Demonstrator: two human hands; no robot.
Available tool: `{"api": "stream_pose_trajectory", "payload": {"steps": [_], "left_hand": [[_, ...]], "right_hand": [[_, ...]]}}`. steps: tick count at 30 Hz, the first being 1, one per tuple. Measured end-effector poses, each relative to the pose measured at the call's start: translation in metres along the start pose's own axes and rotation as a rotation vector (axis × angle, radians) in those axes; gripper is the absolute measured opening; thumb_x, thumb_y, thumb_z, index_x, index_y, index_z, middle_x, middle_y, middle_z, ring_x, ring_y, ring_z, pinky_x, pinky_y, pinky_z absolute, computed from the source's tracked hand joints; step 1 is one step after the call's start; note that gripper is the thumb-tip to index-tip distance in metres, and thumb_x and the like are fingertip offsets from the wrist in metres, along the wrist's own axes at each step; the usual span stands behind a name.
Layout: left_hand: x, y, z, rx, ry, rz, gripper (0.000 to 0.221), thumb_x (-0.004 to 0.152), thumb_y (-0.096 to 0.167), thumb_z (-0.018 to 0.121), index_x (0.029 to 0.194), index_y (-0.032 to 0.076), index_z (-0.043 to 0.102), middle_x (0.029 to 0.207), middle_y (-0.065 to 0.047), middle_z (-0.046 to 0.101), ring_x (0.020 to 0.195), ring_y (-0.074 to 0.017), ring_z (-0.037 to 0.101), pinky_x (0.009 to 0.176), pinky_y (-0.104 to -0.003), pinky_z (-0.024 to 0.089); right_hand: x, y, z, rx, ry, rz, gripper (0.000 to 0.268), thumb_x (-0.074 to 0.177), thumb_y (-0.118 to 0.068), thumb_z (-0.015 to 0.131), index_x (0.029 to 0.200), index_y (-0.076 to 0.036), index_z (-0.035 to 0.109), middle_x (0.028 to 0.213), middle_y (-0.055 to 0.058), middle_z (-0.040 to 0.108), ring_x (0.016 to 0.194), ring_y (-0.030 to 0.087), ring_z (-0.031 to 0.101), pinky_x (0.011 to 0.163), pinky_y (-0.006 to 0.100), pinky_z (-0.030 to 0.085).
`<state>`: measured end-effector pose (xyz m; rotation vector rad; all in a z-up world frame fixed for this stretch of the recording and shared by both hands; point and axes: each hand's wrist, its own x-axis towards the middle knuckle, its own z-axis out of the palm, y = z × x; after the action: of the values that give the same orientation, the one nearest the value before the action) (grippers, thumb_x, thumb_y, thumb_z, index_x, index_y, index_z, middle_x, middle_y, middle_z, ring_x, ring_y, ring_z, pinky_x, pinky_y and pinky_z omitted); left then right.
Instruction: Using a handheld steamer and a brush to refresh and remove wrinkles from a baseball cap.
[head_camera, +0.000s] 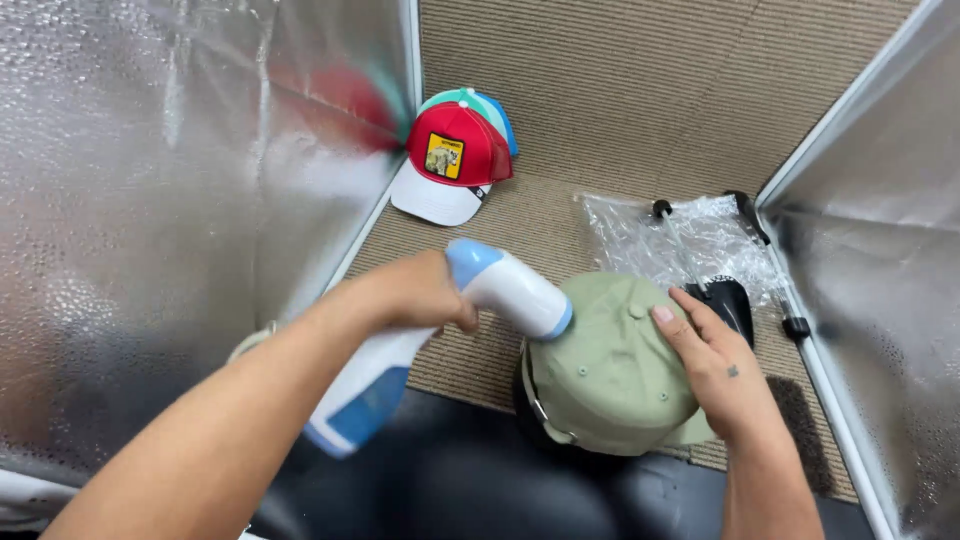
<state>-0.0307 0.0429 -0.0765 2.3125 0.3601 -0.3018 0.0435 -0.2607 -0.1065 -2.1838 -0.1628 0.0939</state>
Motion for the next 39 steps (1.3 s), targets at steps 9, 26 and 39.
{"api": "stream_pose_trajectory", "payload": {"steps": [9, 26, 39], "left_hand": [[-0.068, -0.001, 0.038, -0.311, -0.022, 0.038, 0.093, 0.067, 0.05, 0.085, 0.135, -0.005, 0.055, 0.124, -0.026, 0.073, 0.123, -0.0423, 0.068, 0.105, -0.049, 0.056], [-0.071, -0.012, 0.059, -0.197, 0.067, -0.16, 0.058, 0.066, 0.036, 0.076, 0.125, 0.035, 0.072, 0.114, 0.01, 0.081, 0.107, -0.0095, 0.073, 0.09, -0.027, 0.052], [-0.002, -0.033, 0.055, -0.178, 0.099, -0.121, 0.026, 0.064, 0.029, 0.078, 0.088, 0.019, 0.078, 0.083, 0.0, 0.075, 0.077, -0.0128, 0.066, 0.07, -0.031, 0.049]], "right_hand": [[0.052, -0.041, 0.0, 0.323, -0.424, 0.026, 0.059, 0.079, -0.008, 0.054, 0.136, 0.004, 0.065, 0.121, 0.028, 0.068, 0.111, 0.032, 0.061, 0.097, 0.055, 0.051], [0.041, -0.065, 0.009, -0.307, -0.459, -0.019, 0.058, 0.089, -0.056, 0.047, 0.123, -0.024, 0.081, 0.143, -0.003, 0.072, 0.132, 0.012, 0.063, 0.115, 0.03, 0.04], [0.045, -0.06, 0.009, -0.255, -0.451, -0.04, 0.057, 0.091, -0.053, 0.044, 0.124, -0.023, 0.08, 0.139, -0.002, 0.074, 0.128, 0.012, 0.065, 0.113, 0.028, 0.042]]}}
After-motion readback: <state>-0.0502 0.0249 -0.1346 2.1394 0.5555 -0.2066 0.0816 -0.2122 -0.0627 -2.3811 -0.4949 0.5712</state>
